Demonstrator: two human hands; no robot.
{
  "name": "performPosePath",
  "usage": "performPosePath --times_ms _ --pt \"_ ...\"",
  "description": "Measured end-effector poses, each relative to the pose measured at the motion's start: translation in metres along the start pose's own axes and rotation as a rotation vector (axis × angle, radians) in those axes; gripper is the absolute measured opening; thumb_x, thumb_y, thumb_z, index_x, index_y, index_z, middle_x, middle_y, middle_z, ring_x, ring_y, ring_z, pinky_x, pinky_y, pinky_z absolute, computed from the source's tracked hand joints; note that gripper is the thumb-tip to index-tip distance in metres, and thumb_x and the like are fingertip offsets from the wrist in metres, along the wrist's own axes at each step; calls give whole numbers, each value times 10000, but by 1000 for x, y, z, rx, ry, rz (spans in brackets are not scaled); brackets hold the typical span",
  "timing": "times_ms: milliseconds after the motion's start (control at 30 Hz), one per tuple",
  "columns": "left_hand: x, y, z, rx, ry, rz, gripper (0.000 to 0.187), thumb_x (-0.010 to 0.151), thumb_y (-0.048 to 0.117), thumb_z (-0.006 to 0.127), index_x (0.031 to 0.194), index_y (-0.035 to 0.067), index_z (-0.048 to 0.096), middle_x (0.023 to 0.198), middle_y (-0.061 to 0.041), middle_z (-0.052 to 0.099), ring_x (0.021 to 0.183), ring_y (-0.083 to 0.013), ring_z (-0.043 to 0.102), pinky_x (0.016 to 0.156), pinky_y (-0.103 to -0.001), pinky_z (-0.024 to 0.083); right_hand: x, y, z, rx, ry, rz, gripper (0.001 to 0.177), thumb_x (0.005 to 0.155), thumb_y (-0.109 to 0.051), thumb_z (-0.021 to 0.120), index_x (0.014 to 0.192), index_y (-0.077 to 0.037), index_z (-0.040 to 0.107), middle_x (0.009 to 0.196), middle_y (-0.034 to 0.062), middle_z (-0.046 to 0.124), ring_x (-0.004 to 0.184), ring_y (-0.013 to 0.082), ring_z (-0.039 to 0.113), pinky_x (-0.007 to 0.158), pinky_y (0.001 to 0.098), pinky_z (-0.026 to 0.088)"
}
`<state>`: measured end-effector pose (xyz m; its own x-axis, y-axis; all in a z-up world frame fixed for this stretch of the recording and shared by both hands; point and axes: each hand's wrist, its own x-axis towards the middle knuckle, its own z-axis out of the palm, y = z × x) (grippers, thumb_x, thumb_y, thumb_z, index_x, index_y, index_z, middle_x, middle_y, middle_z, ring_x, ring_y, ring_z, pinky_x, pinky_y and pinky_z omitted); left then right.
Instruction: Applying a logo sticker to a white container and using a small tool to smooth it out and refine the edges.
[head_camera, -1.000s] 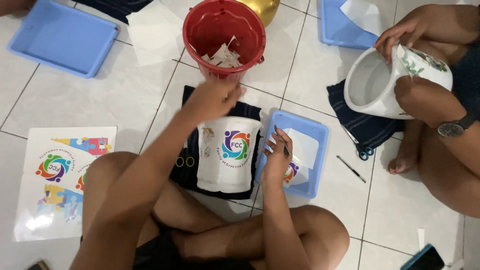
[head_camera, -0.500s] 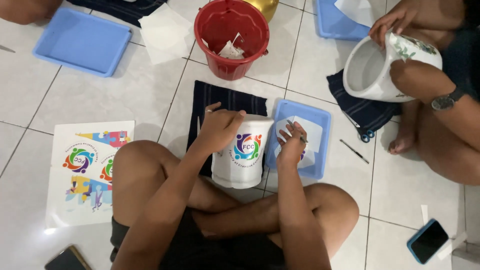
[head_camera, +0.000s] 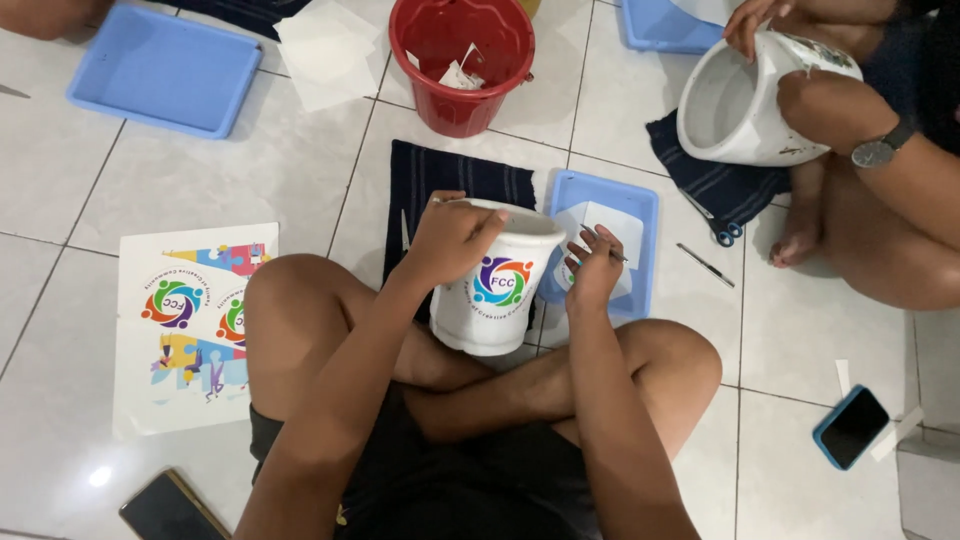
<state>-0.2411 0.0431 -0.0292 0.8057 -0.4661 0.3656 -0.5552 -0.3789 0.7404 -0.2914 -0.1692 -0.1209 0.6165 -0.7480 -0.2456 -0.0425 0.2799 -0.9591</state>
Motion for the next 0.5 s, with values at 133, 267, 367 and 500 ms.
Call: performPosePath --times_ms 133,267,367,500 --pt "5 -43 2 41 121 12 477 996 335 506 598 115 652 469 -101 551 604 -312 662 856 -386 469 -21 -1 2 -103 -10 -33 247 962 -171 431 1174 -97 535 1064 110 607 809 187 644 644 284 499" --pt "7 -91 10 19 341 -310 516 969 379 493 494 180 522 420 -14 468 504 -223 557 643 -338 437 -32 -6 1 -211 -106 -100 222 998 -194 430 1128 -83 572 1031 134 643 750 168 652 606 246 522" --pt "4 -122 9 -45 354 -537 541 948 435 487 458 206 465 390 24 418 444 -175 488 569 -322 402 -35 -7 5 -258 -118 -105 212 1000 -197 445 1107 -85 589 1005 124 663 718 160 663 583 234 531" --pt "-6 -150 5 -132 385 -731 502 897 444 547 466 192 493 437 -15 459 503 -226 513 555 -377 389 -35 1 11 -347 -87 -140 198 986 -152 471 1085 -90 631 986 138 694 699 174 687 566 248 554"
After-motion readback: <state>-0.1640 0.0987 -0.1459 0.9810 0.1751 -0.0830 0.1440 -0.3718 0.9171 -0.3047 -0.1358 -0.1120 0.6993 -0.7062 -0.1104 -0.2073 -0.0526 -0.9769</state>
